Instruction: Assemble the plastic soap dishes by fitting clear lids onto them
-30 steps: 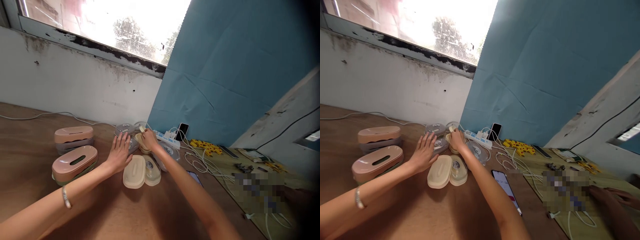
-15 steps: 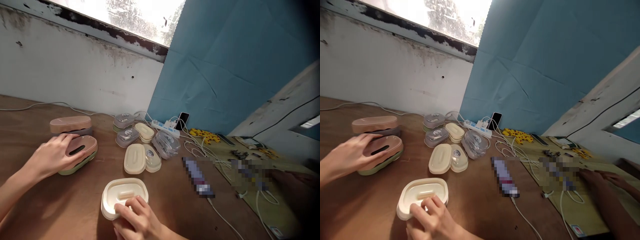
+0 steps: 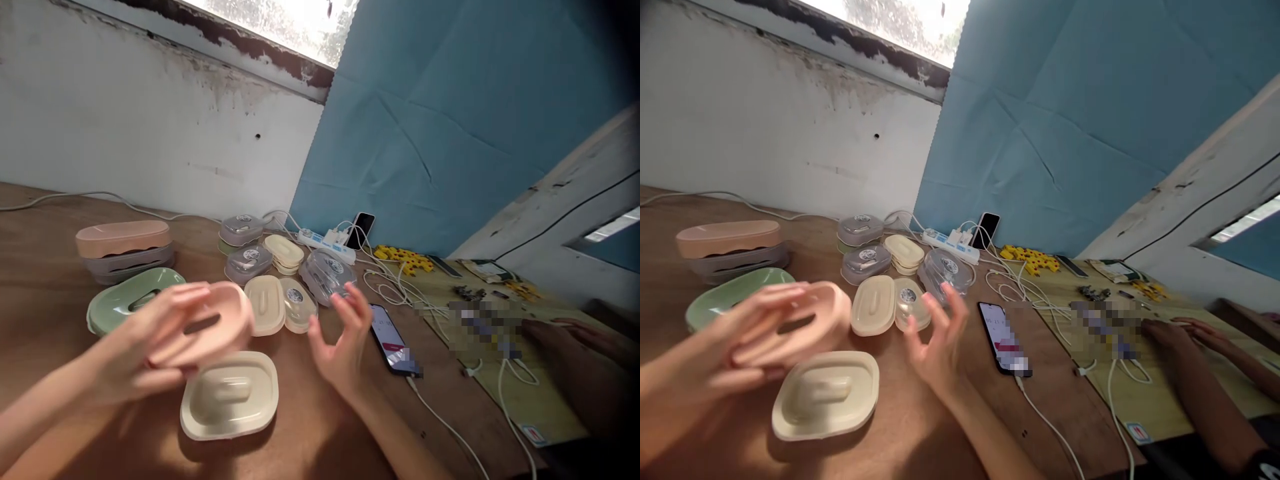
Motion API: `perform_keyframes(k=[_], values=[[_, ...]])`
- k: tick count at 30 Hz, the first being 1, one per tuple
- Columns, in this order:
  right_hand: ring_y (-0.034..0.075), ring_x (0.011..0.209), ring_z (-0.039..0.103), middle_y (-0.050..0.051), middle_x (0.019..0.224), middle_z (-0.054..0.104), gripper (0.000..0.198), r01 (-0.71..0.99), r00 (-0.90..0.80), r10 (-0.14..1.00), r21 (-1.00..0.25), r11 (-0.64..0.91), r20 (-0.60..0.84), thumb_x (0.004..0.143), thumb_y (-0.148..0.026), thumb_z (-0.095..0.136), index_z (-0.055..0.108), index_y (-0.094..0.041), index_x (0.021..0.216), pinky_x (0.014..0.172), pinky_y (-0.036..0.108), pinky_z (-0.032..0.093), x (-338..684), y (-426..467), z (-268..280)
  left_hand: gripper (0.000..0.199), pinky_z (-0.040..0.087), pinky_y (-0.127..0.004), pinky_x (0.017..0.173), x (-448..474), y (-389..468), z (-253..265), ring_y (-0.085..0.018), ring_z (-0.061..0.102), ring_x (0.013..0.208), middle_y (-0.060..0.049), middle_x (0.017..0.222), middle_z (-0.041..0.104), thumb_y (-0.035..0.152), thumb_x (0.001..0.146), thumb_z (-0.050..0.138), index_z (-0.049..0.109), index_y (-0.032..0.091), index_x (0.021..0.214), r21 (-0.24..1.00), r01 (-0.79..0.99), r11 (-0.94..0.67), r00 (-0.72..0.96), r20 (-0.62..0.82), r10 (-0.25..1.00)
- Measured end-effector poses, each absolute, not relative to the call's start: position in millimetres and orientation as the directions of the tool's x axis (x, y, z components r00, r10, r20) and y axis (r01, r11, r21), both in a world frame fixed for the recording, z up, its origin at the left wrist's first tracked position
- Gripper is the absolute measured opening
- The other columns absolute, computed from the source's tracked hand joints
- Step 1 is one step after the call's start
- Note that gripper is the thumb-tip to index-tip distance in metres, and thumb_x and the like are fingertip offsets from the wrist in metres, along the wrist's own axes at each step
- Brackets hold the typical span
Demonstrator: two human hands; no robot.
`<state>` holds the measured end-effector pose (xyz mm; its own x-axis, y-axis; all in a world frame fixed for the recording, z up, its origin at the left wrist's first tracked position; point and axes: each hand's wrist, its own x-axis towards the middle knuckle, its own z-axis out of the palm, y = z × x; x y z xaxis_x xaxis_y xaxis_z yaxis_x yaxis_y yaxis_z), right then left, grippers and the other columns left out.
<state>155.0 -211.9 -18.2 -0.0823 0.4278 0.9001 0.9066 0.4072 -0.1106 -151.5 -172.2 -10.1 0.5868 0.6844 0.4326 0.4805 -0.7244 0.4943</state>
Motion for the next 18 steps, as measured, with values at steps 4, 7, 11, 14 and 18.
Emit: perform_keyframes(k=[4,7,11,14,18], values=[[0.04,0.132,0.031,0.019,0.142,0.029,0.061,0.992,0.031,0.542,-0.09,0.083,0.84,0.085,-0.034,0.057,0.031,-0.023,0.14,0.1,0.065,0.031,214.9,-182.6,-26.7,0.087,0.042,-0.044,0.104,-121.2,-199.4,-35.7,-0.031,0.037,0.132,-0.011,0.145,0.039,0.016,0.062,0.061,0.026,0.025,0.141,0.454,0.345,-0.821,0.824,0.272,0.497],[0.043,0.135,0.027,0.02,0.147,0.023,0.065,0.986,0.105,0.7,-0.166,0.02,0.706,0.086,-0.045,0.055,0.031,-0.023,0.142,0.098,0.066,0.032,240.6,-176.4,-41.3,0.082,0.043,-0.044,0.1,-114.0,-209.2,-40.8,-0.031,0.039,0.129,-0.011,0.144,0.041,0.013,0.059,0.061,0.033,0.025,0.135,0.447,0.36,-0.819,0.838,0.231,0.494],[0.04,0.136,0.028,0.018,0.144,0.031,0.065,0.93,0.182,0.828,-0.366,0.03,0.53,0.086,-0.053,0.053,0.033,-0.026,0.142,0.1,0.062,0.033,248.6,-171.8,-55.8,0.072,0.044,-0.046,0.097,-113.3,-214.9,-36.5,-0.032,0.041,0.126,-0.008,0.141,0.043,0.009,0.057,0.061,0.045,0.029,0.124,0.397,0.411,-0.82,0.812,0.248,0.527],[0.034,0.136,0.029,0.016,0.139,0.035,0.058,0.87,0.23,0.816,-0.489,0.071,0.529,0.086,-0.051,0.054,0.041,-0.025,0.137,0.104,0.056,0.033,247.0,-166.4,-59.3,0.072,0.044,-0.049,0.096,-112.0,-217.5,-35.5,-0.034,0.038,0.128,-0.007,0.145,0.038,0.009,0.058,0.064,0.048,0.032,0.124,0.367,0.39,-0.845,0.83,0.257,0.495],[0.028,0.125,0.041,0.013,0.122,0.049,0.044,0.809,0.312,0.729,-0.572,0.132,0.609,0.084,-0.048,0.059,0.055,-0.021,0.119,0.104,0.048,0.035,245.5,-161.1,-58.6,0.068,0.044,-0.051,0.096,-109.2,-219.1,-37.4,-0.035,0.034,0.131,-0.004,0.149,0.033,0.01,0.061,0.062,0.05,0.035,0.124,0.316,0.318,-0.894,0.859,0.303,0.412]])
